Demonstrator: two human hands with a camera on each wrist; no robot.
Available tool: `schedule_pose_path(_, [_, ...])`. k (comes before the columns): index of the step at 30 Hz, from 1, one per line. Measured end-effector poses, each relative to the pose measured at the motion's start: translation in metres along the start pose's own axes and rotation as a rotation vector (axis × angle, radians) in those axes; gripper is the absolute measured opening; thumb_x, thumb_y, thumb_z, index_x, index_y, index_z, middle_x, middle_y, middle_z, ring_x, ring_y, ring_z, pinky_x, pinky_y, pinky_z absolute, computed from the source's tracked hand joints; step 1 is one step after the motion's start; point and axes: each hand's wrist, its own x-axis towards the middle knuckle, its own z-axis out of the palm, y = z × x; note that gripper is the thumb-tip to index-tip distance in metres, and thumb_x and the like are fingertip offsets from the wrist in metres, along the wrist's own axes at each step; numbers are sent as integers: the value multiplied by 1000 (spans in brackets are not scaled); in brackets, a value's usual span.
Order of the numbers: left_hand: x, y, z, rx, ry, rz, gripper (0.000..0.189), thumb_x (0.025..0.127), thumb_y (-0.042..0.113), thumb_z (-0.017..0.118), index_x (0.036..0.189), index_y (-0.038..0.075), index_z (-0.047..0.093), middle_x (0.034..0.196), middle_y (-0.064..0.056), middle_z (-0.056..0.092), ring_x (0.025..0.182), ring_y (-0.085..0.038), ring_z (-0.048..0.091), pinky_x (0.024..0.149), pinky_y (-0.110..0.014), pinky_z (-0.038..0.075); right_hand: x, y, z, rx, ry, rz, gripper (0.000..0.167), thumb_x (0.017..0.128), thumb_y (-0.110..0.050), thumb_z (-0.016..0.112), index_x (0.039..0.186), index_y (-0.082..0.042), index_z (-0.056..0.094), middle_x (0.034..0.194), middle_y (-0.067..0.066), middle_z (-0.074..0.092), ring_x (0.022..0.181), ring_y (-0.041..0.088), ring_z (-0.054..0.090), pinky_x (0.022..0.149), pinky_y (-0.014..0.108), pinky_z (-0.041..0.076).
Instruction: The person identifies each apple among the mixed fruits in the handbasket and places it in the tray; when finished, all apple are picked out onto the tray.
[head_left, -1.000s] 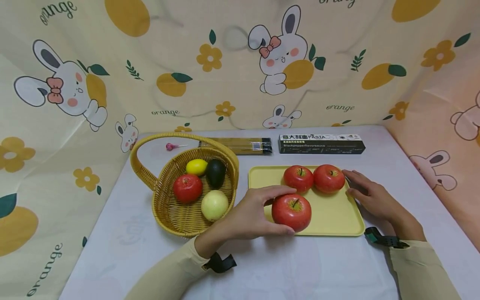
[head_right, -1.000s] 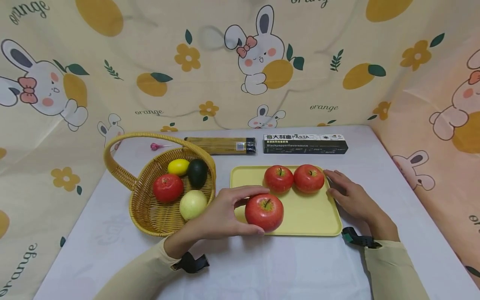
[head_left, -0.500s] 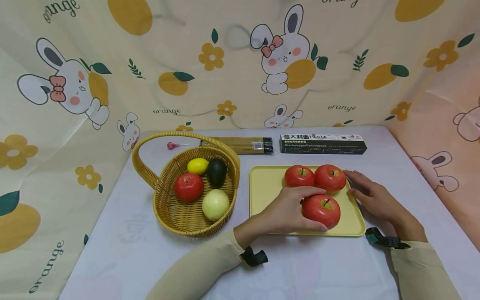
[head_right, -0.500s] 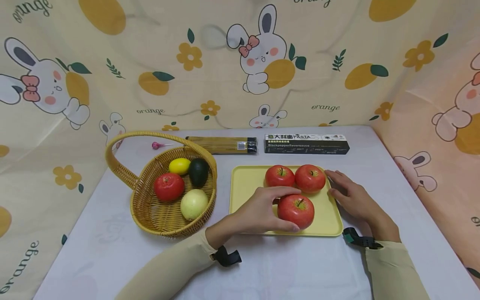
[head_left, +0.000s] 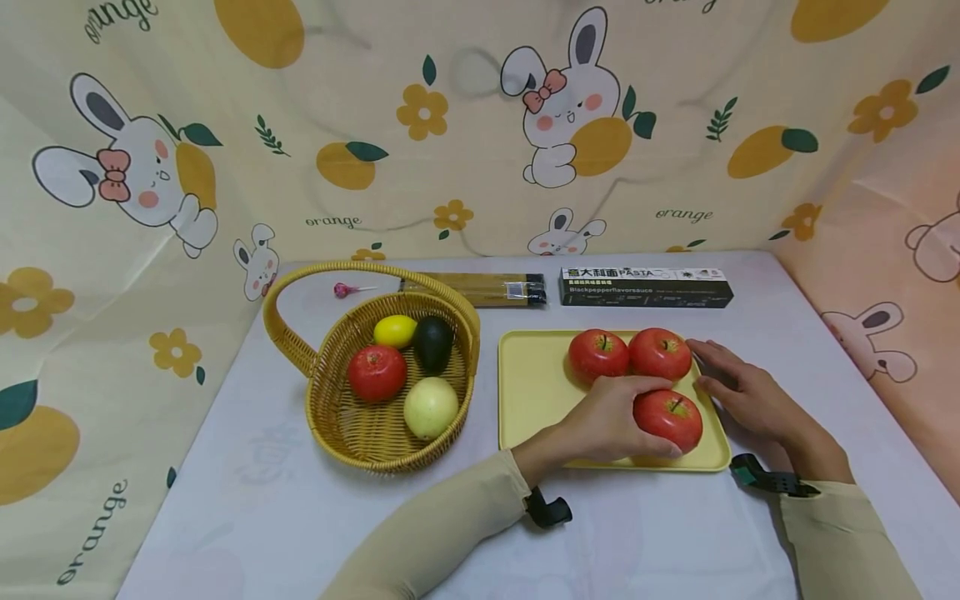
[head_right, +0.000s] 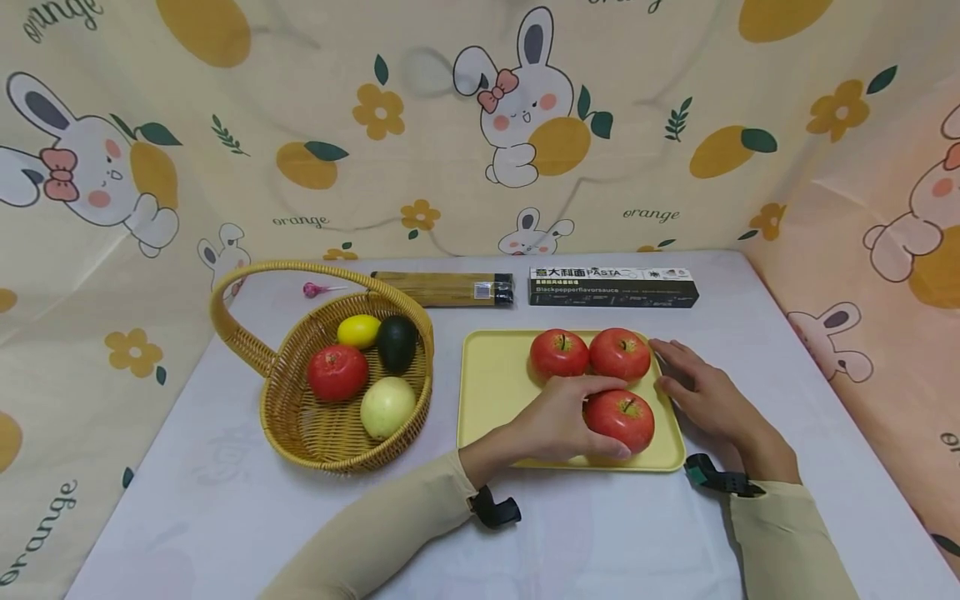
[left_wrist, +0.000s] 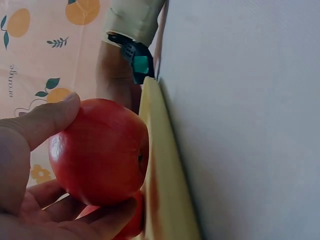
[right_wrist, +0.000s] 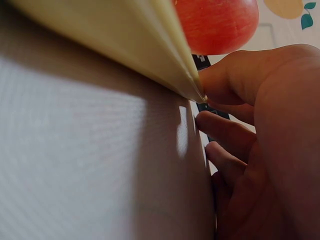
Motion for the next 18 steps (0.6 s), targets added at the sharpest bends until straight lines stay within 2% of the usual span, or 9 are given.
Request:
schedule_pose_path(5, [5,-1,6,41,1,-25,81,86,39,94,158,26,58,141,14,67,129,0,54,91,-12,54,0,-1,0,2,-2,3,76,113,-37,60,176,-18,23,177,34,21,162,62,13,107,89,35])
schedule_pose_path(7, [6,-1,8,58,5,-17,81,86,39,94,158,26,58,142,14,66,130,-1,54,91,-12,54,0,-1,0,4,-5,9,76,113,-38,60,176,-18,23,177,34,20,163,62,12,107,89,35])
schedule_pose_path(14, [6,1,11,211,-7,55,85,86,40,94,158,23,52,148,13,64,134,-1,56,102,-12,51,1,-1,1,9,-7,19,76,113,-38,59,176,-18,23,177,33,20,163,61,10,109,89,34])
schedule_pose_path(18, [5,3,11,268,-10,74,86,86,42,93,159,22,51,149,12,64,134,-1,56,105,-12,50,0,-1,1,13,-6,15,76,113,-39,59,176,-18,22,177,33,20,164,61,9,108,89,34])
